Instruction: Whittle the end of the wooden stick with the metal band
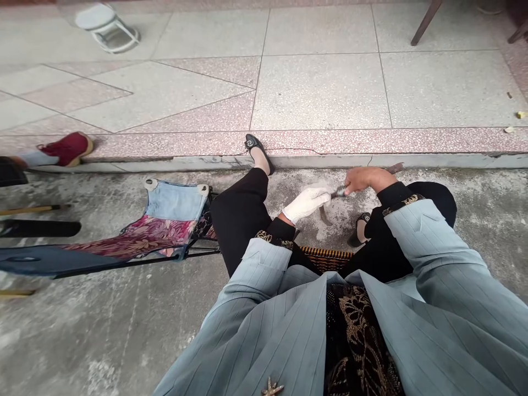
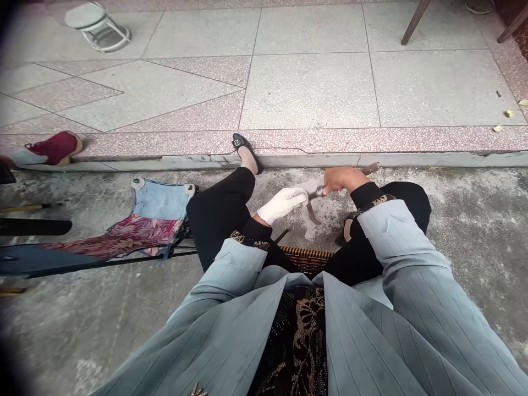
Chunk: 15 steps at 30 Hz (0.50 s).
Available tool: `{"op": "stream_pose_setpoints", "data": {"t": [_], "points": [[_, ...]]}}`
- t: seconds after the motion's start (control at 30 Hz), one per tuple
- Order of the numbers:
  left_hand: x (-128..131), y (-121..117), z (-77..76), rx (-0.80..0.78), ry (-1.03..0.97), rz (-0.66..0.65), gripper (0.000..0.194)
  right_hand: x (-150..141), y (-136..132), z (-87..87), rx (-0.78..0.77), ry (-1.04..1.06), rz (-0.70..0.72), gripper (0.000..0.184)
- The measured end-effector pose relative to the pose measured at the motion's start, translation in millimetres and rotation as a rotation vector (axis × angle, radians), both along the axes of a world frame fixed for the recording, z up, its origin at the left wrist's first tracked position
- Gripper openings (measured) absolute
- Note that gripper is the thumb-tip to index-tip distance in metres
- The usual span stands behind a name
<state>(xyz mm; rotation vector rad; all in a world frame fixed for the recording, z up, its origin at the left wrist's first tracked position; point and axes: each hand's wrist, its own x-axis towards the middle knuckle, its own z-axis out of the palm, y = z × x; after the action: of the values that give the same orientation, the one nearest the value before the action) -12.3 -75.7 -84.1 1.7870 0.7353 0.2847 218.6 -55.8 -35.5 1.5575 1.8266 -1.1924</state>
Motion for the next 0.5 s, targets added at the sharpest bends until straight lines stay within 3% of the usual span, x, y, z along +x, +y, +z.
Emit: {"op": "stream_pose_setpoints", "data": {"t": [0.1, 0.2, 0.27, 0.37, 0.43, 0.5], "points": [[-3, 3, 0.8, -0.027, -0.030, 0.036, 0.039, 4, -6, 1.0, -0.285, 0.267, 0.073, 0.034], [-3, 4, 0.0, -0.129, -0.130, 0.148, 0.038, 11, -10, 12.1, -0.338, 0.620, 0.054, 0.036], [-3, 4, -0.6, -0.201, -0.222, 0.237, 0.037, 16, -10, 20.8, -0.217, 0.837, -0.075, 0.037], [-2, 2, 0.7, -0.268, -0.273, 0.288, 0.035, 20, -8, 25.2, 0.069, 1.079, -0.480, 0.041], [-2, 1, 3.0, -0.281, -0.250, 0.251, 0.036, 21, -5, 20.9, 0.199, 1.107, -0.722, 0.044], [-1, 0, 5.5, -0.275, -0.219, 0.191, 0.037, 20, -1, 13.7, 0.266, 1.016, -0.847, 0.043]]}}
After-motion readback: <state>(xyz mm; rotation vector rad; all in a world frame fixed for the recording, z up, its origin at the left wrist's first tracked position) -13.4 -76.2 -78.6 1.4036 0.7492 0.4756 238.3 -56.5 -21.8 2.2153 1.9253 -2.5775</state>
